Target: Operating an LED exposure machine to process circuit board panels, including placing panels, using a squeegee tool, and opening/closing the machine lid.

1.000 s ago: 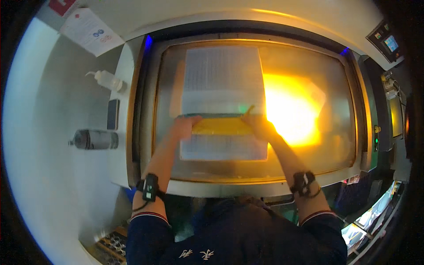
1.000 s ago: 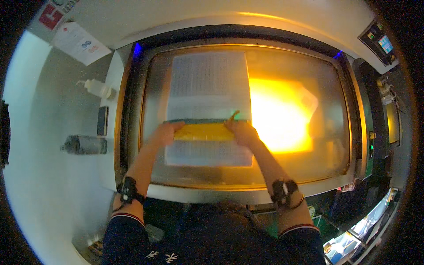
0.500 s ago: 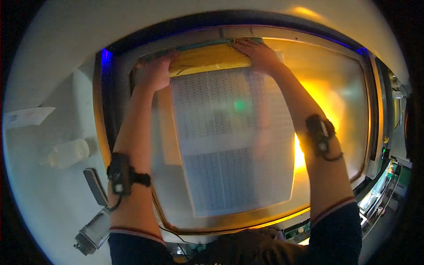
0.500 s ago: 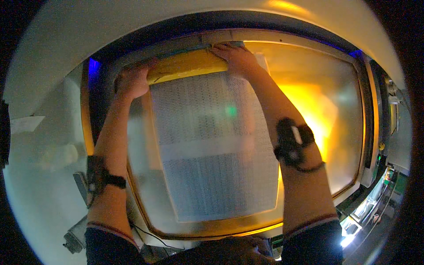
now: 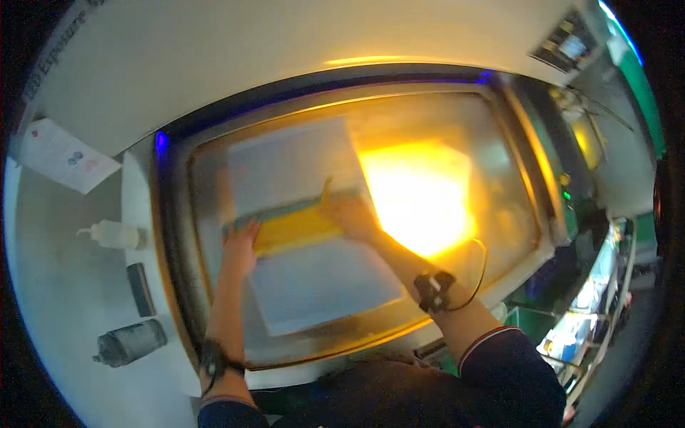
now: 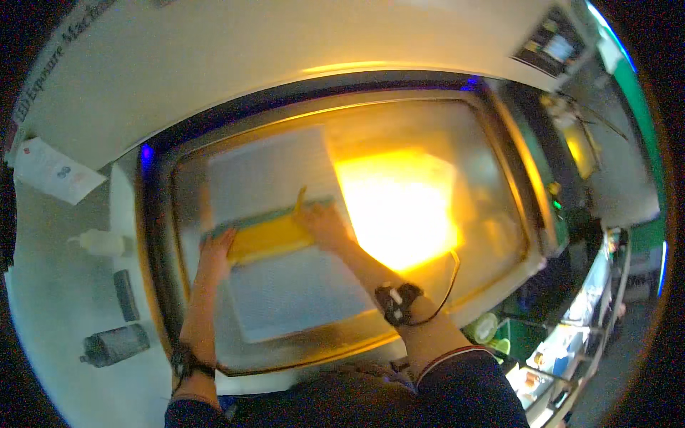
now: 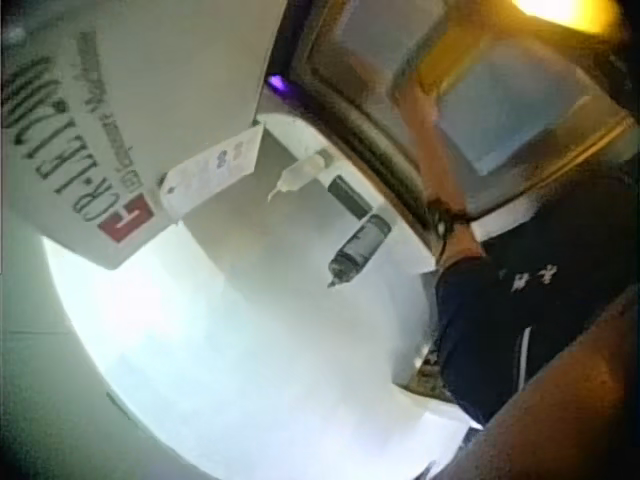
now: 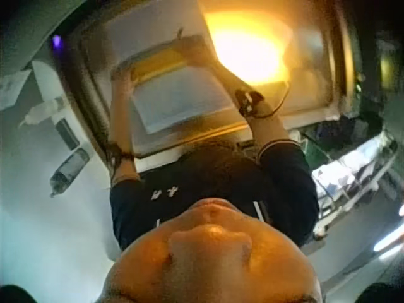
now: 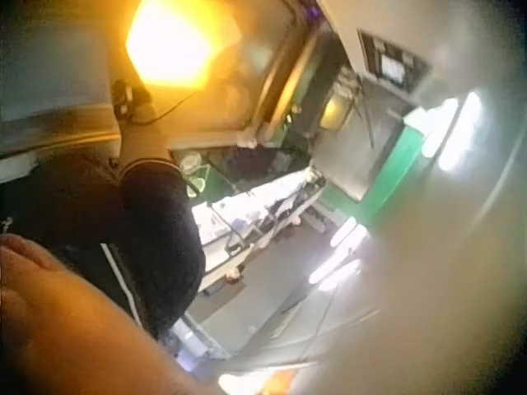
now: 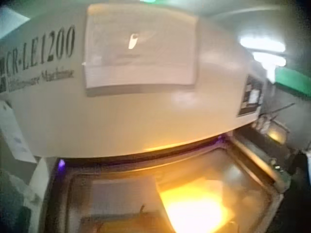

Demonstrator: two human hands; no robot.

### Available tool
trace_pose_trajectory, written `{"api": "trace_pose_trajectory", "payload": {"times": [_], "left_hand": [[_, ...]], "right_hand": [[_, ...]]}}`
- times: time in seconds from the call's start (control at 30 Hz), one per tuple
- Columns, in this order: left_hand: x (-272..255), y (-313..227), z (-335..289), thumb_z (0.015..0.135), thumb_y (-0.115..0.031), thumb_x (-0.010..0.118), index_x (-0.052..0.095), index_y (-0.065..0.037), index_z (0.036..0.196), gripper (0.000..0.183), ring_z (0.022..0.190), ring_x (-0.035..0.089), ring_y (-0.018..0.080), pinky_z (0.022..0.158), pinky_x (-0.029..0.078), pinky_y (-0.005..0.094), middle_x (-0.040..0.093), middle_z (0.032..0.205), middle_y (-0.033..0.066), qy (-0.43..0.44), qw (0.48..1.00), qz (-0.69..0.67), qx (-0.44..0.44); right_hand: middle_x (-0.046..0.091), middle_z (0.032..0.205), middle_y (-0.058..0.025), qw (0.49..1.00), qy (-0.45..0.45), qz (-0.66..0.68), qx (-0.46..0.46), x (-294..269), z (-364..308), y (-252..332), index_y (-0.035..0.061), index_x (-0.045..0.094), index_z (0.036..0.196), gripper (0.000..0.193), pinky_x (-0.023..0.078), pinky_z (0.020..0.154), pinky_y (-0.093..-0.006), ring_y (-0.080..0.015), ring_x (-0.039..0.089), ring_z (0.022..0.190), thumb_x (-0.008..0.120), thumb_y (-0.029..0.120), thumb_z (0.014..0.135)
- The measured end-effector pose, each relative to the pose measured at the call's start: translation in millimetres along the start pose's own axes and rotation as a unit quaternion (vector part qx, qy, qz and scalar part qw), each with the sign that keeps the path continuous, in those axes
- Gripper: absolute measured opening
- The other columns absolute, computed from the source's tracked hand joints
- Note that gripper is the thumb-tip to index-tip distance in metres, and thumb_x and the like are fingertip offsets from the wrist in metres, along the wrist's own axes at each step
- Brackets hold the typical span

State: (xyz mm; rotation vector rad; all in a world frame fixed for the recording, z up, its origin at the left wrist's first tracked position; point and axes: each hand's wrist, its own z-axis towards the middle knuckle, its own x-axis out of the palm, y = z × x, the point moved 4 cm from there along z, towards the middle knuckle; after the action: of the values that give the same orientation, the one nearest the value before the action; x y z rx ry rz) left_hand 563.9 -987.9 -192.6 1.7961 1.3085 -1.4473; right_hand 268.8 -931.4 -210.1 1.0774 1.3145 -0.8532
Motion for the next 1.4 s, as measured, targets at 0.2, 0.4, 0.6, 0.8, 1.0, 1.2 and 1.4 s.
{"api": "trace_pose_trajectory", "payload": {"times": [0.2, 0.4, 0.6, 0.8, 1.0, 1.2, 1.4], "left_hand": [[84.9, -110.5, -258.3, 0.072, -0.009, 0.068, 0.04, -0.015, 0.146, 0.079, 0.131, 0.041, 0.0492, 0.112, 0.03, 0.0567, 0.049, 0.144, 0.0139, 0.229, 0.971, 0.022, 0.056], [124.6, -115.1, -276.6, 0.069, -0.007, 0.071, 0.039, -0.019, 0.146, 0.085, 0.131, 0.041, 0.0505, 0.111, 0.029, 0.0611, 0.043, 0.15, 0.0071, 0.161, 0.983, -0.009, 0.091], [119.4, -194.7, -303.8, 0.071, -0.007, 0.072, 0.035, -0.024, 0.15, 0.089, 0.134, 0.039, 0.048, 0.112, 0.026, 0.0627, 0.034, 0.157, -0.0002, 0.181, 0.983, 0.017, -0.025], [115.7, -246.2, -266.0, 0.077, -0.003, 0.067, 0.033, -0.026, 0.152, 0.085, 0.138, 0.036, 0.0461, 0.112, 0.027, 0.0641, 0.03, 0.159, -0.0048, 0.154, 0.987, 0.031, 0.024], [80.2, -197.1, -153.0, 0.082, -0.01, 0.062, 0.034, -0.026, 0.151, 0.076, 0.135, 0.036, 0.0506, 0.113, 0.025, 0.0647, 0.031, 0.159, -0.0021, 0.161, 0.986, -0.026, -0.019], [3.1, -136.6, -0.2, 0.079, 0.006, 0.06, 0.041, -0.025, 0.147, 0.078, 0.127, 0.051, 0.0368, 0.108, 0.043, 0.0446, 0.054, 0.14, 0.0117, 0.168, 0.983, -0.044, -0.065], [-21.8, -96.2, 204.6, 0.079, 0.006, 0.059, 0.04, -0.027, 0.146, 0.077, 0.128, 0.05, 0.0383, 0.111, 0.036, 0.0505, 0.055, 0.139, 0.0109, -0.086, 0.992, 0.092, 0.001]], "right_hand": [[0.036, 0.154, -0.0106, 0.939, 0.316, 0.109, -0.083, -24.1, -277.3, 96.7, 0.0215, 0.028, 0.153, 0.073, 0.033, 0.109, -0.0577, -0.0357, 0.036, 0.14, 0.06, 0.016, 0.087], [0.033, 0.157, -0.0084, 0.972, 0.191, 0.108, -0.084, 6.8, -328.9, 96.4, 0.02, 0.026, 0.154, 0.074, 0.031, 0.111, -0.0565, -0.0321, 0.034, 0.143, 0.06, 0.024, 0.089], [0.047, 0.147, -0.0084, 0.985, 0.11, 0.128, -0.041, 9.3, -364.2, 72.0, 0.0143, 0.041, 0.146, 0.067, 0.035, 0.11, -0.0515, -0.0282, 0.045, 0.135, 0.064, 0.028, 0.084], [0.051, 0.143, -0.0077, 0.996, 0.071, 0.051, 0.005, -10.8, -400.6, 19.2, 0.0156, 0.047, 0.14, 0.064, 0.035, 0.11, -0.0532, -0.0268, 0.05, 0.131, 0.067, 0.031, 0.081], [0.048, 0.146, -0.0045, 0.986, 0.152, 0.061, 0.024, -19.3, -272.5, -39.3, 0.02, 0.045, 0.143, 0.064, 0.035, 0.111, -0.0496, -0.0263, 0.051, 0.13, 0.062, 0.01, 0.082], [0.056, 0.137, -0.003, 0.971, 0.167, 0.163, 0.046, -26.0, -95.1, -114.0, 0.0288, 0.051, 0.138, 0.062, 0.05, 0.098, -0.044, -0.0333, 0.052, 0.123, 0.052, 0.0, 0.084], [0.046, 0.148, -0.0052, 0.998, -0.044, -0.033, 0.008, -5.4, 75.0, -226.0, 0.0226, 0.042, 0.146, 0.067, 0.034, 0.11, -0.0565, -0.0256, 0.048, 0.132, 0.057, 0.003, 0.083]]}}
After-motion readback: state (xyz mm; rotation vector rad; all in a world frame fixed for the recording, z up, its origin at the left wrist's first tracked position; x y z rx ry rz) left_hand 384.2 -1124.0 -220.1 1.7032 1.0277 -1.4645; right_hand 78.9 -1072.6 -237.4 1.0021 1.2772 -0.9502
